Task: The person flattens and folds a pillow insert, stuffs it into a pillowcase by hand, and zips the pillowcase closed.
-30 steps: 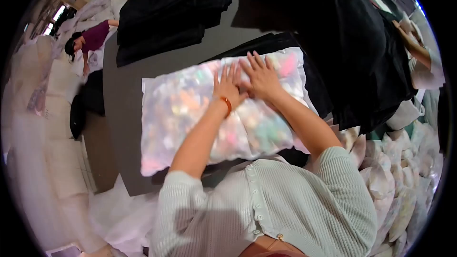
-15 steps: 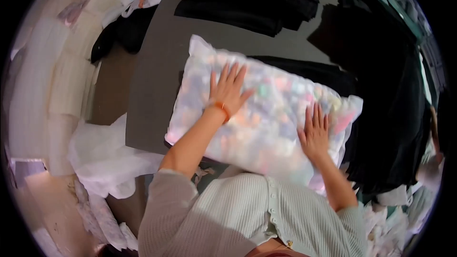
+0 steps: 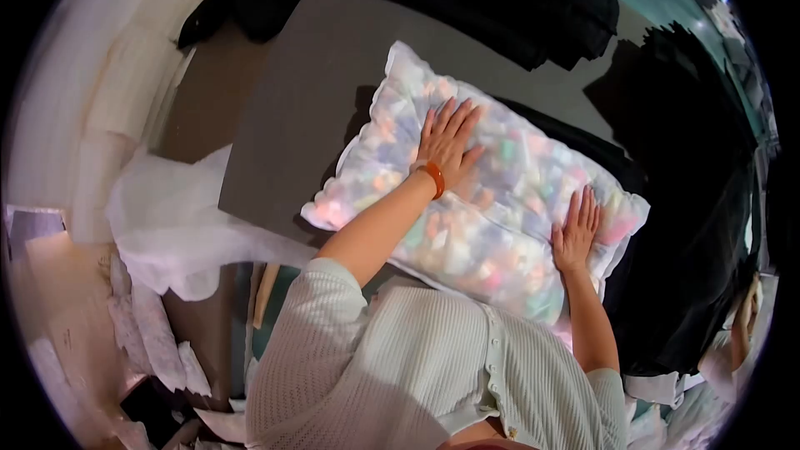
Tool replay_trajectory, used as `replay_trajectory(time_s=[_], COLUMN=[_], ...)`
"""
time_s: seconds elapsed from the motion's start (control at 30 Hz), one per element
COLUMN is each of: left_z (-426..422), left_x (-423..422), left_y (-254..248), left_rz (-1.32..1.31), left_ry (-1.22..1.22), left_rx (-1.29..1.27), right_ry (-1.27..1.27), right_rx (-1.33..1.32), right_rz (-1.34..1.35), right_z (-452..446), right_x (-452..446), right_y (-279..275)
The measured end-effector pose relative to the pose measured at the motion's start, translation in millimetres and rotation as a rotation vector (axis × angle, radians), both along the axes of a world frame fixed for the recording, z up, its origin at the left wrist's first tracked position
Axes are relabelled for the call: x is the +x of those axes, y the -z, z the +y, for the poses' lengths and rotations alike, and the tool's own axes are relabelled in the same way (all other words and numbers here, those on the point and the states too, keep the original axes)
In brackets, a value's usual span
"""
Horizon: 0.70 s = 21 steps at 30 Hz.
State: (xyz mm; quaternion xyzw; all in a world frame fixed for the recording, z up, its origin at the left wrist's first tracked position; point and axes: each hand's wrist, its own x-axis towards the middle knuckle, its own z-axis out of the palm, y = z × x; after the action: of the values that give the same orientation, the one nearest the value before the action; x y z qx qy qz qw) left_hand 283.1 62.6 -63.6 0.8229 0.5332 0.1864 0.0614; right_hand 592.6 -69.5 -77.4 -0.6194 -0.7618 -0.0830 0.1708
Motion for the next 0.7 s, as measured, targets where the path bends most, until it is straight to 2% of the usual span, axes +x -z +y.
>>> replay_trajectory(time_s=[0.1,0.17,0.23,0.27,0.3,0.33,0.4,0.43,0.47,0.57,0.7], left_z=[14.7,19.0,11.4,1.6,-11.1,-24.3,-51.6,-68.7,-81.8,-79.6,3.9], left_x=[-1.2,-0.8,-9.8,-20.8,-35.3,-52.5,-86.2,-98.3,-107.2,-112.9,-84.9], left_y=[-5.8,-26.5,-79.3,-91.1,-94.7,-94.8,-71.8,-52.1,-34.6,-10.3,-2.3], left_rz=[0.025,0.055,0.169,0.292,0.275,0.215,0.264,0.265,0.268,0.243,0.291], left_ry=[0.029,0.039,0.073,0.085,0.058,0.016,-0.14,-0.17,-0.2,-0.2,-0.232], left_rx=[0.014,-0.051,-0.209,-0.052,0.009,0.028,-0.15,-0.156,-0.159,-0.134,-0.101], right_ry=[0.006,0.012,0.11,0.204,0.134,0.058,-0.048,-0.1,-0.137,-0.168,-0.12], right_rx=[-0.022,-0.032,-0.246,-0.315,-0.306,-0.26,-0.186,-0.339,-0.369,-0.292,-0.151], right_rz=[0.064,0.066,0.176,0.285,0.395,0.446,0.189,0.166,0.127,0.072,0.129], right_z=[10.3,15.5,23.6,24.2,20.6,12.3,-2.0,-11.0,-22.1,-13.3,53.9], right_x=[-5.1,-3.0,2.8,-2.0,-5.9,-37.6,-88.9,-107.2,-136.1,-134.0,-129.8], right_y=[-14.1,-20.3,-31.9,-44.9,-58.6,-96.1,-119.8,-99.9,-85.9,-27.0,-28.9])
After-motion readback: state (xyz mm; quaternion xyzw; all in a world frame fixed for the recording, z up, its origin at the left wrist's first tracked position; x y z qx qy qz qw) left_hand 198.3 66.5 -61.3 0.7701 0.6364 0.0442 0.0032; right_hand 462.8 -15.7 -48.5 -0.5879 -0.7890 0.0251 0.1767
